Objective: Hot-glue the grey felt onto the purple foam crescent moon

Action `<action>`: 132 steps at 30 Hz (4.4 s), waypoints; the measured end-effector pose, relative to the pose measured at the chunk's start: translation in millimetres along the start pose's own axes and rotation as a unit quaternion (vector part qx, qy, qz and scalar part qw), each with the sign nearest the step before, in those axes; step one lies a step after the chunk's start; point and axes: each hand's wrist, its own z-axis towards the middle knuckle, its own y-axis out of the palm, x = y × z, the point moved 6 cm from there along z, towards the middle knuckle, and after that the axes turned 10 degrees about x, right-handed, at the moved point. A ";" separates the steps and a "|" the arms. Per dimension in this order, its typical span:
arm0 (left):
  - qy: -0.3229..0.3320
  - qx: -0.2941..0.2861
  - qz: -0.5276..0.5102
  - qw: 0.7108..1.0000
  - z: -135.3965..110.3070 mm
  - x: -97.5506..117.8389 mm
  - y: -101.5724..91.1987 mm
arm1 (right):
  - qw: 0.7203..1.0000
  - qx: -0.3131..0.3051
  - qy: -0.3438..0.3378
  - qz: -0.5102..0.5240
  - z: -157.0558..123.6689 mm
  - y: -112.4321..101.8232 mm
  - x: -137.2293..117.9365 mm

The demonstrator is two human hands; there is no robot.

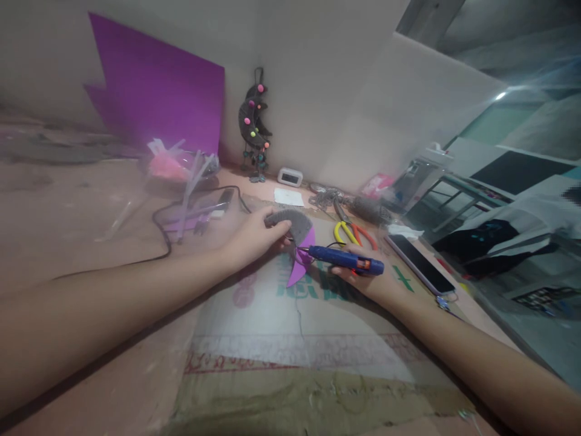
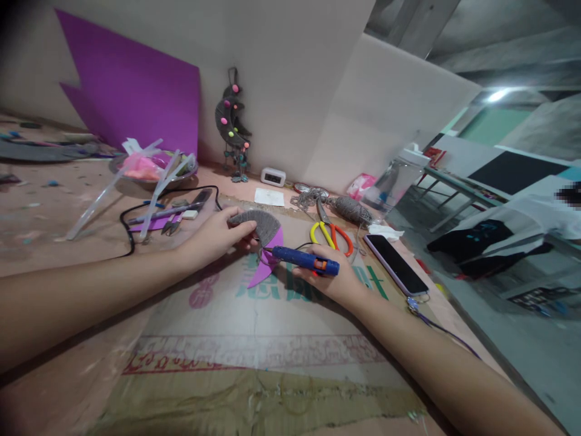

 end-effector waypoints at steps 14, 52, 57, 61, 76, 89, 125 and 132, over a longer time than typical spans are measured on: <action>0.007 -0.012 -0.008 1.000 -0.5 0.4 1.1 | 1.000 0.001 -0.002 -0.013 -0.7 0.1 2.0; 0.023 -0.023 -0.036 0.999 2.1 -1.2 1.8 | 0.999 0.016 0.023 -0.036 0.3 -3.2 13.4; 0.023 -0.024 -0.032 0.999 1.7 -0.8 1.6 | 0.999 0.020 0.012 -0.038 0.8 -5.7 12.5; 0.019 -0.024 -0.026 0.999 1.5 0.4 1.8 | 0.998 0.033 0.008 -0.047 0.4 -7.4 15.7; 0.004 -0.014 -0.006 1.000 -1.9 5.7 1.7 | 0.994 0.076 0.037 -0.075 1.6 -11.6 22.5; 0.014 -0.026 -0.013 0.999 -2.2 5.8 3.1 | 0.993 0.096 0.033 -0.068 1.4 -12.4 31.4; 0.017 -0.011 -0.041 0.999 6.1 -8.8 0.0 | 0.994 0.110 0.001 -0.025 4.2 -19.1 16.0; 0.007 -0.009 -0.049 0.999 5.2 -7.0 0.8 | 0.993 0.113 0.008 -0.026 1.7 -18.4 23.1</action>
